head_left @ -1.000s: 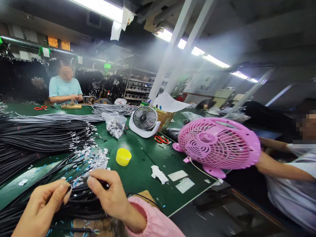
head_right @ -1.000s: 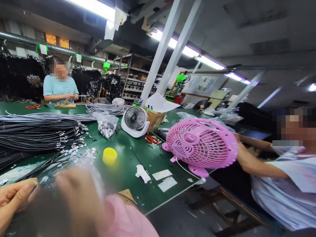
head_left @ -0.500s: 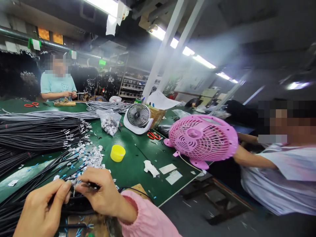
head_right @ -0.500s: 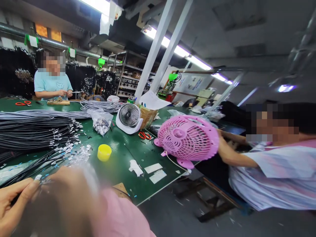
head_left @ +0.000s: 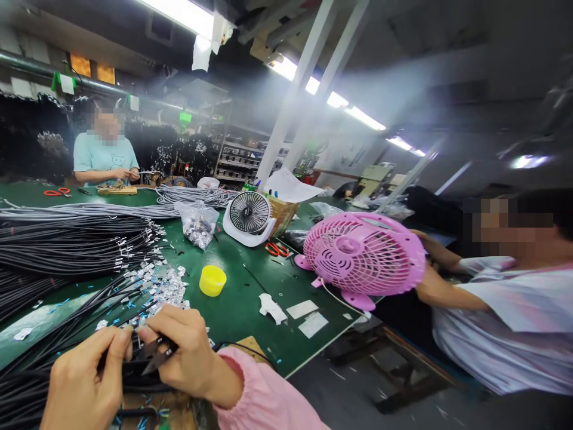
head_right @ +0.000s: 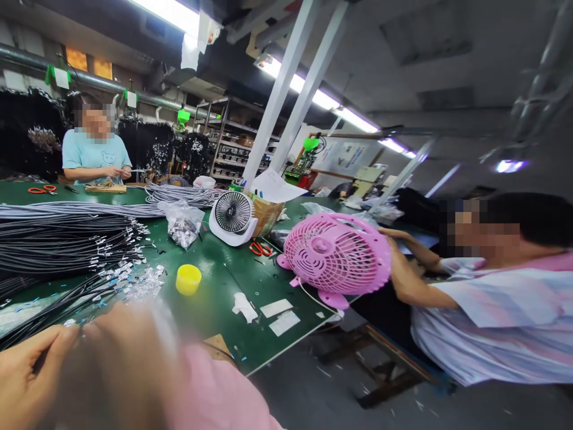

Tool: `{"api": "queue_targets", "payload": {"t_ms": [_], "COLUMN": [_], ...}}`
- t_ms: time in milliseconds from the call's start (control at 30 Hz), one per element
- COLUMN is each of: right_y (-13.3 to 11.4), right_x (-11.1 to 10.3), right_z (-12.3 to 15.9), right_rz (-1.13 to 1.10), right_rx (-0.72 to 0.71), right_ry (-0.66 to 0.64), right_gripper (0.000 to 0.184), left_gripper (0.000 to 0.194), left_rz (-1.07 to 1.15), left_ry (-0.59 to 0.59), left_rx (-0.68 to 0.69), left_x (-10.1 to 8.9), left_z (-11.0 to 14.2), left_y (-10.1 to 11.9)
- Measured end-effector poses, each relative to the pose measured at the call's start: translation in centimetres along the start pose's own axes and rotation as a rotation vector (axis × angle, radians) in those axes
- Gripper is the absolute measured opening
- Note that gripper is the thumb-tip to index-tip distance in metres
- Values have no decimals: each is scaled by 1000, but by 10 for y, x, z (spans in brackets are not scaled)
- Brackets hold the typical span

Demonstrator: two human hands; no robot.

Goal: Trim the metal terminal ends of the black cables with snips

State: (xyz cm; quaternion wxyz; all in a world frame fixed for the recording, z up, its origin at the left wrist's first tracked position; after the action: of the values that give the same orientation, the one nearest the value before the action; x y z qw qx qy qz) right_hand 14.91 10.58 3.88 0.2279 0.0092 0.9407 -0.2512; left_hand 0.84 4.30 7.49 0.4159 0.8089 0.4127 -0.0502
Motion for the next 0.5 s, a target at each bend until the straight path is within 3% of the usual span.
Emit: {"api": "queue_targets", "payload": {"t_ms": [267,367,433,500], "right_y": [-13,-20,-23,-18], "right_x": [3,5,6,13], "right_z": [-14,-20,-25,-30], "right_rz": [162,236,152,-89], "right_rx": [-42,-142,-181,-77], "right_ry": [-35,-72,-97,-159], "right_gripper": [31,33,32,35], "left_gripper": [46,51,57,64], "left_rz": [-5,87,147,184], "left_ry": [25,-57,-157,-238], "left_rx": [-194,-289,-329,-326], "left_x": [12,14,14,11], "left_z": [13,6,-2,-10], "left_y": [-27,-31,-32,-32]}}
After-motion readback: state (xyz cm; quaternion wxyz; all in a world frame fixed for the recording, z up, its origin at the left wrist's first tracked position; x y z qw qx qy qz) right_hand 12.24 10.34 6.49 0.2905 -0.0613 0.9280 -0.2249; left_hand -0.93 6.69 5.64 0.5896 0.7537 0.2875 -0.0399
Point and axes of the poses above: each hand's wrist, its own z-axis away from the middle knuckle, its own x-axis out of the palm, y = z × x, the point moved 8 cm from there along -z, towards the middle knuckle, and after that the axes turned 11 degrees about -x, right-handed, at the moved point
